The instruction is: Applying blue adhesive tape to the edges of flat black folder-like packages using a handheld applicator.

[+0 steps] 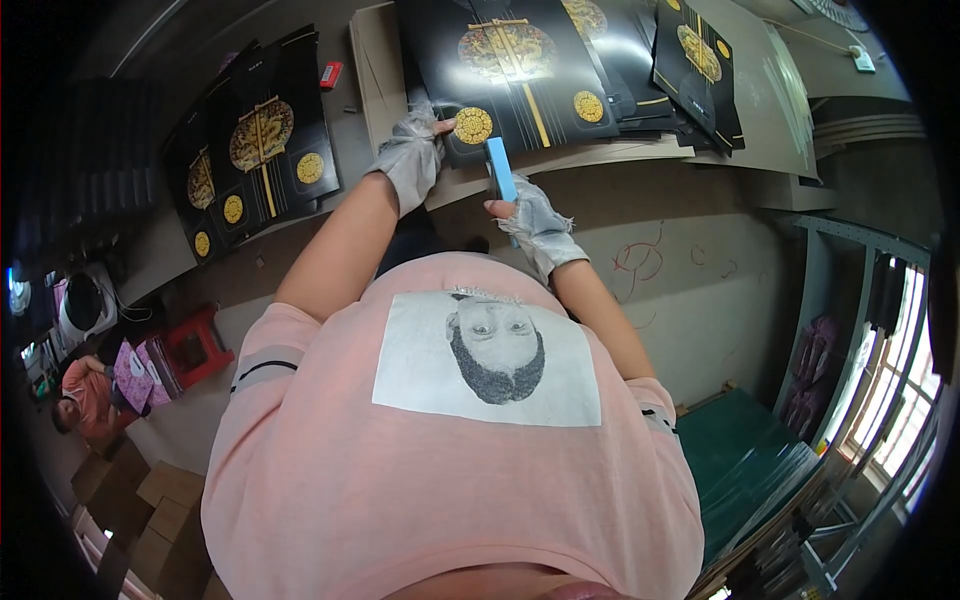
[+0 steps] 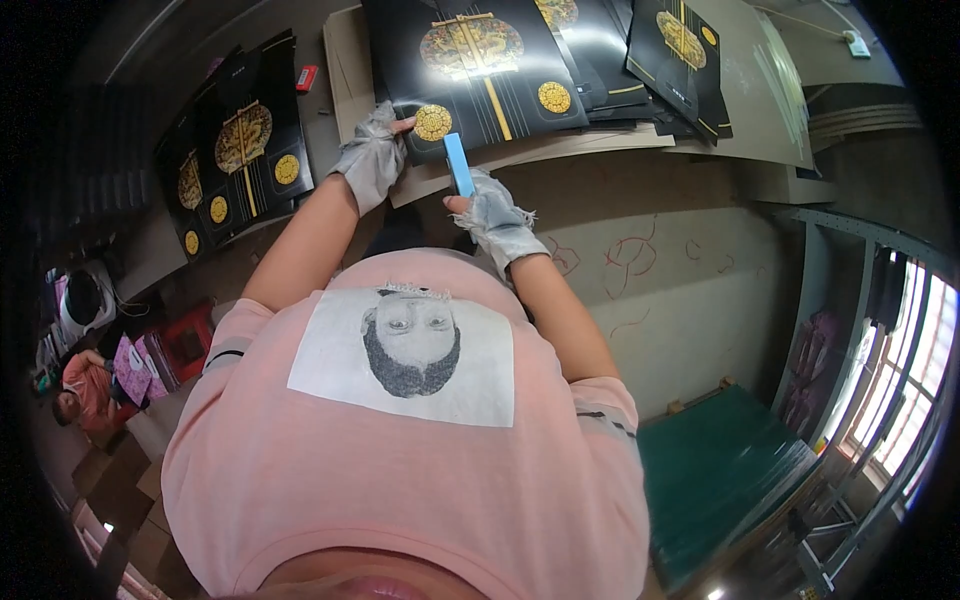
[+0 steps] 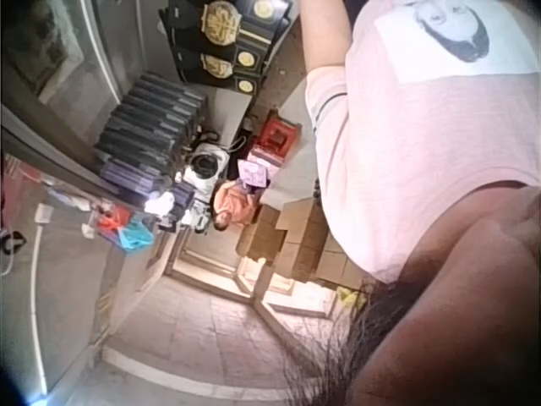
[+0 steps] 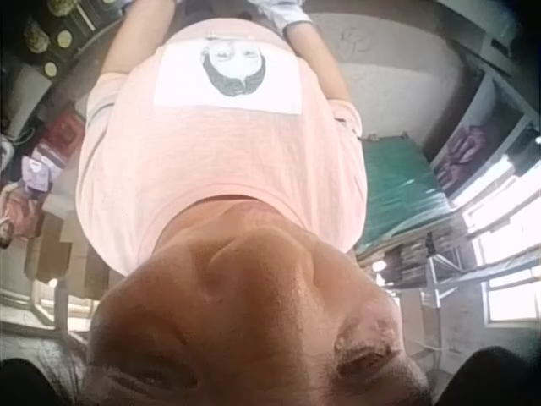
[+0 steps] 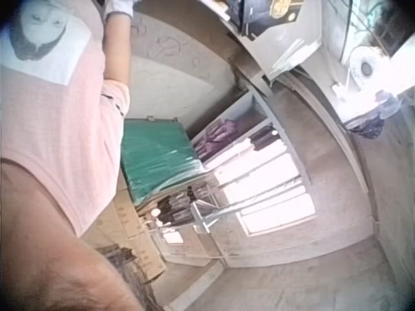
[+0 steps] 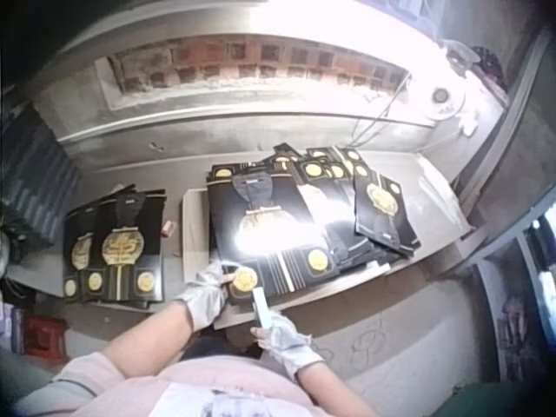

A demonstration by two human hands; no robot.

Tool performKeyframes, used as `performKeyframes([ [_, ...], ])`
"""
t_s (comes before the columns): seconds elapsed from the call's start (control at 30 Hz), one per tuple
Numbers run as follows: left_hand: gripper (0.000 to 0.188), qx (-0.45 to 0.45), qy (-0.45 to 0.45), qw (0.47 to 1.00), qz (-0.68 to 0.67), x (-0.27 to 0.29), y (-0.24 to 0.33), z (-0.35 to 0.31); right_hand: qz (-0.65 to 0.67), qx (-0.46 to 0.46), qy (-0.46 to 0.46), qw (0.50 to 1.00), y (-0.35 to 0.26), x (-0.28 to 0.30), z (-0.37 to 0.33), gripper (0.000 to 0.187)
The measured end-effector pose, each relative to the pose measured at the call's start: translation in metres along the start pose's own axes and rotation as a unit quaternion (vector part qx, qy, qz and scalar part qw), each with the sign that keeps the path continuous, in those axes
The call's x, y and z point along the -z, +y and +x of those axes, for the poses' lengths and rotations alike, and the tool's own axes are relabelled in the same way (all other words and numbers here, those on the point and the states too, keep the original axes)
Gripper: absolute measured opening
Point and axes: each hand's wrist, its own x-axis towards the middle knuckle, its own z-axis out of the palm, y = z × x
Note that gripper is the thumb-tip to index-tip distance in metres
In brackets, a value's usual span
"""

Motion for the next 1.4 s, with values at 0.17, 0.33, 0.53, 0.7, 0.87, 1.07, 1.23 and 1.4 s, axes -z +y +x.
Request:
performKeyframes([
  [0.17, 0.025, 0.001, 0.014, 1.000, 0.006, -0.002, -0.001, 0.000, -0.090, 0.010, -0.010, 0.996, 0.007, 0.002, 0.004, 0.040],
  [0.33, 0.027, 0.031, 0.027, 0.999, 0.015, 0.004, -0.008, 0.010, -0.041, 0.027, -0.009, 0.999, 0.018, 0.001, 0.002, 0.039],
  [0.53, 0.024, 0.114, 0.083, 0.990, -0.026, 0.029, -0.036, 0.028, -0.061, 0.040, -0.033, 0.997, 0.015, 0.010, 0.002, 0.037],
  [0.7, 0.023, 0.110, 0.138, 0.983, -0.048, -0.036, -0.016, -0.015, 0.379, -0.101, -0.023, 0.920, 0.030, 0.021, -0.022, 0.040],
  [0.87, 0.026, 0.123, 0.001, 0.992, -0.008, -0.027, -0.045, -0.025, 0.580, -0.063, 0.126, 0.802, 0.007, 0.031, -0.040, 0.041],
  [1.07, 0.019, 0.234, -0.005, 0.971, 0.043, -0.049, -0.024, -0.035, 0.433, -0.151, 0.160, 0.874, -0.004, 0.046, -0.035, 0.038],
  [1.23, 0.042, -0.056, 0.308, 0.893, 0.324, 0.073, 0.054, 0.046, 0.372, -0.176, 0.112, 0.904, 0.004, 0.100, -0.070, 0.033],
  [1.4, 0.058, 0.169, 0.090, 0.949, 0.250, 0.027, 0.124, 0.039, 0.227, -0.133, 0.032, 0.964, 0.004, 0.132, -0.094, 0.041],
])
